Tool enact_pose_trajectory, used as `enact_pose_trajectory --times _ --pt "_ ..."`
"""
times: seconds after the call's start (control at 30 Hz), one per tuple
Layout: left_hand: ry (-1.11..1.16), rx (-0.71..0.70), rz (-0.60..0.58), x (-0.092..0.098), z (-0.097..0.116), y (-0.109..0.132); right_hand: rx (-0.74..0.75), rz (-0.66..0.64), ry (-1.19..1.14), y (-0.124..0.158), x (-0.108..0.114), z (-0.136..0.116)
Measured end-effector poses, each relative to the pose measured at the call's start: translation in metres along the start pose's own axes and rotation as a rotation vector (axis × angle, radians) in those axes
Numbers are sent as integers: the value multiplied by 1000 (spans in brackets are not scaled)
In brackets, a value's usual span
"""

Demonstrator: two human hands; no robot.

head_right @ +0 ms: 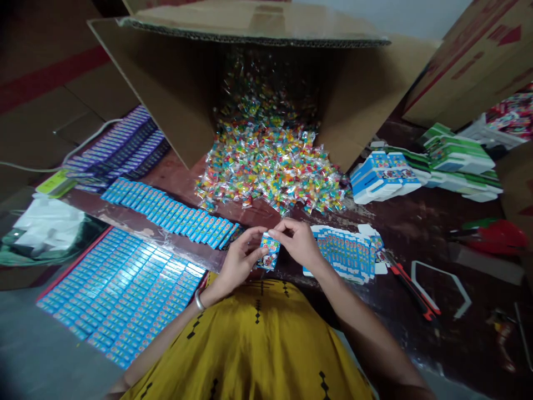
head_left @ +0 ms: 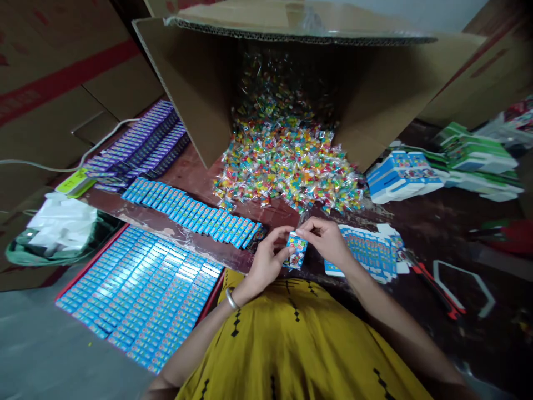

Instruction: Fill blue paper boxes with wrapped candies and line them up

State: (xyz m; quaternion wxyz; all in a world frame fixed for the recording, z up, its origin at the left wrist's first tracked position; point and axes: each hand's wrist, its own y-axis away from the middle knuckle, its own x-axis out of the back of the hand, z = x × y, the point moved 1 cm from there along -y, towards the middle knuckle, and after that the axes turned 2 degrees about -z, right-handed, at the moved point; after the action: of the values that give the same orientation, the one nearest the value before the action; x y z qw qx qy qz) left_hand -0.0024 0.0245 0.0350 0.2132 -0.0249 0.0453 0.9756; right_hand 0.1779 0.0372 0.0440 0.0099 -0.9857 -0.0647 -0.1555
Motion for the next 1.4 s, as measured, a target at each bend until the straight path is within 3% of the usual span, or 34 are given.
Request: enact_pose_trajectory --times 0.17,0.3,0.43,0.6,0.73,0.93,1.1,1.27,1.4 --pt "46 16 93 4 -6 -4 135 -161 339 18 -4 -7" --pt "-14 19 155 5 -10 -3 263 -116 593 27 -16 2" --pt "-334 -10 203 15 -8 4 322 -37 572 29 -41 17" --pt "-895 -45 308 35 -6 7 277 -104 563 26 -59 26" --pt "-1179 -15 345 44 -8 0 233 -13 612 19 -39 22" --pt "-1416 -48 372 38 -8 0 154 238 746 19 37 38" --pt "-1506 32 285 33 -7 2 94 299 877 32 88 67" --pt "-1495 -27 251 29 -3 -1 85 170 956 37 90 75" --pt "-1359 -166 106 6 -5 -5 106 88 1016 33 76 74"
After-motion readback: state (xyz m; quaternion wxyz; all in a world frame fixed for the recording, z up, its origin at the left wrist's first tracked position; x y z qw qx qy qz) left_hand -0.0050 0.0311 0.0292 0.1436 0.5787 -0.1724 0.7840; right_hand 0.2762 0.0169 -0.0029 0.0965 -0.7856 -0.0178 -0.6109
